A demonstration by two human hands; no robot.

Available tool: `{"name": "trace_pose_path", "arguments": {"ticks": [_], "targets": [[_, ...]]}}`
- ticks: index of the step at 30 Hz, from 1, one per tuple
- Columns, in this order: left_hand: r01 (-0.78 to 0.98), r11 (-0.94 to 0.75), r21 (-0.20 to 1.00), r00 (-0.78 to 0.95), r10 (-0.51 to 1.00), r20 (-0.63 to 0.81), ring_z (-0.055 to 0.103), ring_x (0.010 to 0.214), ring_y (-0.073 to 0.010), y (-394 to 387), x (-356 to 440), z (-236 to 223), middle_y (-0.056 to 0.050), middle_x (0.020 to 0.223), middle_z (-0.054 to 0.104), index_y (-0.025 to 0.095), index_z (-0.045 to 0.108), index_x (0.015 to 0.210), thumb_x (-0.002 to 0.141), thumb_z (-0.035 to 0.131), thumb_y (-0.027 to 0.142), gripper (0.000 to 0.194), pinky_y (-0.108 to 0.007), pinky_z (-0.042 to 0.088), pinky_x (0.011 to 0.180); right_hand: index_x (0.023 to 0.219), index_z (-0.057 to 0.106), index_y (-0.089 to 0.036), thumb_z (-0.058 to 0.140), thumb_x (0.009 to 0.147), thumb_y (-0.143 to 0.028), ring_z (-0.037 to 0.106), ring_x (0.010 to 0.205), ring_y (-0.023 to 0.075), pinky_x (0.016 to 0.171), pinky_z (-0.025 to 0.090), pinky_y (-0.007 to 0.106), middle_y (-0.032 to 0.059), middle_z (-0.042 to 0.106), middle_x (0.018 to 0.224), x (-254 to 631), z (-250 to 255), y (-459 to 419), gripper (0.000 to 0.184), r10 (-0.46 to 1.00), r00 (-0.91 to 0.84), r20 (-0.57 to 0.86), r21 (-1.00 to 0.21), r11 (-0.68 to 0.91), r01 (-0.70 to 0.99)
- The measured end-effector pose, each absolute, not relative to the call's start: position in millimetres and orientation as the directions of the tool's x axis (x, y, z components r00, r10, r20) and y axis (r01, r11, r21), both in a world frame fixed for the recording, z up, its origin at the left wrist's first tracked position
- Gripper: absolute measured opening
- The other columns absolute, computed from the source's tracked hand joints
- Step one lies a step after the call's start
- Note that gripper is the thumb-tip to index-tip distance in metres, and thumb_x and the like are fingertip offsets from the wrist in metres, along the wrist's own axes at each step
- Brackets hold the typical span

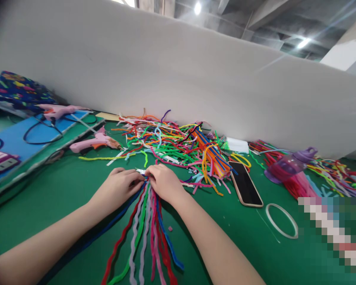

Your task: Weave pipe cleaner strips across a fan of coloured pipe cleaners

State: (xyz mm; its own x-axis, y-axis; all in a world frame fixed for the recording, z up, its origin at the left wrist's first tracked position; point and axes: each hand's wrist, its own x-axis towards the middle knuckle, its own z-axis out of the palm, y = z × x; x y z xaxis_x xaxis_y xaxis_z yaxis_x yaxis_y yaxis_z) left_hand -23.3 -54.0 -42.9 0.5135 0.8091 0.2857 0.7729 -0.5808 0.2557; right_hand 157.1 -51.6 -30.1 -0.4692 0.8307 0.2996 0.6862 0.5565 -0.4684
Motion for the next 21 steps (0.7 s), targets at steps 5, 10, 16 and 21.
{"name": "trace_pose_path", "arguments": {"ticks": [5,10,16,21], "targets": [[0.794,-0.533,0.293,0.472,0.844,0.255,0.063,0.074,-0.0177,-53.8,-25.7,-38.1,-0.002,0.081,0.069,0.021,0.066,0.084,0.092,0.041,0.031,0.029,-0.039,0.033,0.087,0.090,0.058,-0.017,0.051,0.080,-0.004,0.059,0.084,0.0144,0.078,0.046,0.025,0.0037,0.064,0.091,161.1,-32.4,-53.5,0.018,0.885,-0.358,0.297,-0.557,0.466,0.687],[0.799,-0.526,0.290,0.472,0.849,0.238,0.061,0.079,-0.0187,-51.9,-29.4,-37.3,-0.001,0.087,0.069,0.023,0.067,0.084,0.091,0.045,0.030,0.024,-0.037,0.033,0.083,0.085,0.059,-0.018,0.052,0.080,-0.004,0.059,0.085,0.0164,0.078,0.045,0.027,0.0041,0.064,0.088,164.6,-35.6,-53.0,0.017,0.861,-0.383,0.333,-0.520,0.507,0.688],[0.805,-0.515,0.295,0.467,0.856,0.222,0.063,0.091,-0.0211,-52.3,-28.6,-36.4,-0.002,0.092,0.069,0.024,0.069,0.088,0.091,0.046,0.028,0.023,-0.038,0.032,0.085,0.085,0.059,-0.018,0.052,0.079,-0.004,0.058,0.086,0.0173,0.079,0.045,0.028,0.0041,0.064,0.087,162.9,-38.9,-51.7,0.016,0.832,-0.412,0.371,-0.484,0.552,0.679],[0.810,-0.509,0.292,0.470,0.860,0.197,0.062,0.092,-0.0226,-52.8,-26.7,-36.1,-0.003,0.093,0.068,0.023,0.067,0.089,0.091,0.044,0.027,0.023,-0.037,0.034,0.083,0.086,0.059,-0.019,0.056,0.082,-0.012,0.055,0.084,0.0165,0.077,0.044,0.027,0.0029,0.064,0.085,163.5,-37.5,-51.9,0.009,0.801,-0.463,0.380,-0.487,0.598,0.636]]}}
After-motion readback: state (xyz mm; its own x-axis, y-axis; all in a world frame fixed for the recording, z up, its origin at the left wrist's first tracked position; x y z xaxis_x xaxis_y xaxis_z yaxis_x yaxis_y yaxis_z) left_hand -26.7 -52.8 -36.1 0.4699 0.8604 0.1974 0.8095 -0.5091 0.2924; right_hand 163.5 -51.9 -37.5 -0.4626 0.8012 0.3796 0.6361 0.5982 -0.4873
